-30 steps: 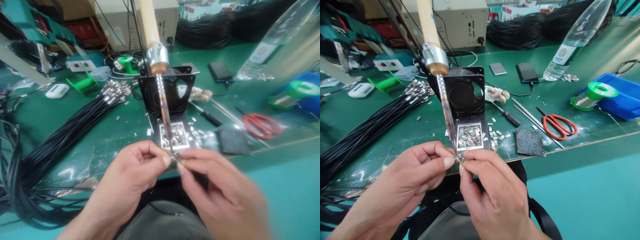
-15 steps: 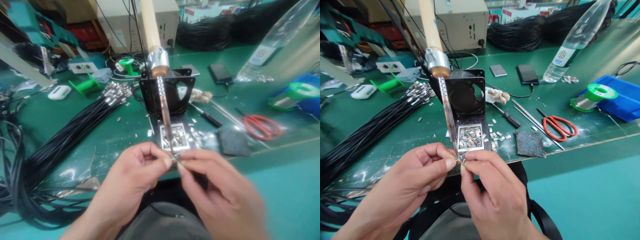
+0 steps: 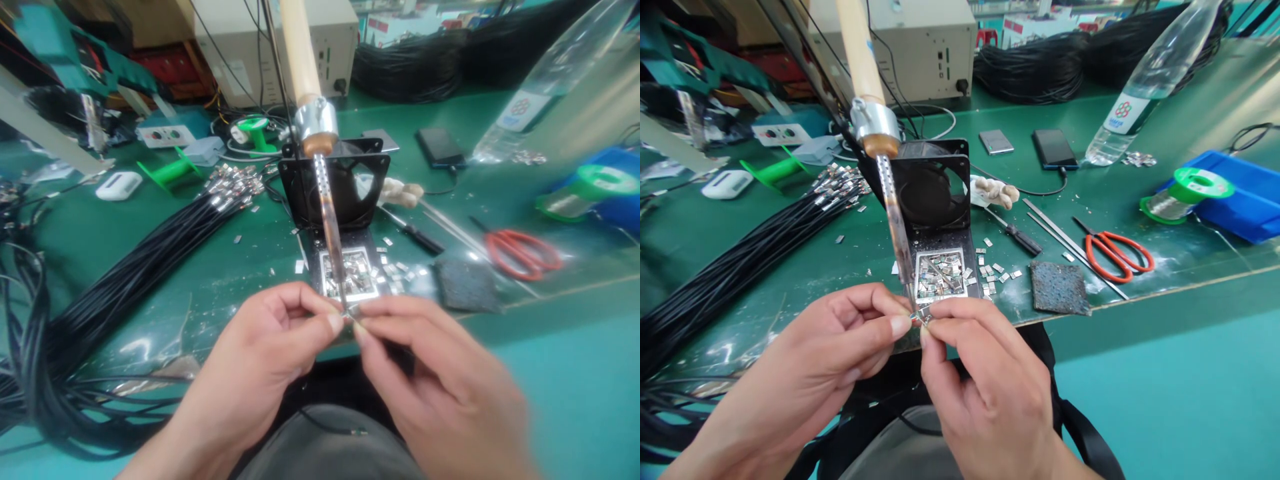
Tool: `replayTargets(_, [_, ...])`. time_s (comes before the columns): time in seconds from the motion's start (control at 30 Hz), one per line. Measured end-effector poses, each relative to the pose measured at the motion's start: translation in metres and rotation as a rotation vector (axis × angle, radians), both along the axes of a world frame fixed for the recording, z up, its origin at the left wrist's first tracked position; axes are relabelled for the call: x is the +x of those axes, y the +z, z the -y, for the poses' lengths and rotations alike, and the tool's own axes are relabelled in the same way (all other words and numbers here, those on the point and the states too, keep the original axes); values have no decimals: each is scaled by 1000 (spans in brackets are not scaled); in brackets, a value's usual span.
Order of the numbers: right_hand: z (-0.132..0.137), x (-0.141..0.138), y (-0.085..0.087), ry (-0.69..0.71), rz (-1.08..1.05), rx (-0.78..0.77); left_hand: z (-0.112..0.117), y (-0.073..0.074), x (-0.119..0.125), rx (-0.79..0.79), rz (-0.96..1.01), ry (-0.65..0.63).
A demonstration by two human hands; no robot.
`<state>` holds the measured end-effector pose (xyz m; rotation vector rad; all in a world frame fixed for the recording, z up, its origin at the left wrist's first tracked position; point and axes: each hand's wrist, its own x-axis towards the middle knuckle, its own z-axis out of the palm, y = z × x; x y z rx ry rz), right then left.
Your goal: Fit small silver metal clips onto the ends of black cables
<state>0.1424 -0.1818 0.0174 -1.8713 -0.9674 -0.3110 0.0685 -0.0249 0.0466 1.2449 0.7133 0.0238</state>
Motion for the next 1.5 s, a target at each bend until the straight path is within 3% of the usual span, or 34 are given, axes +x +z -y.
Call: replayTargets(1.5, [-1,0,0,12,-40,15,-1,2,-1,23,-7,1])
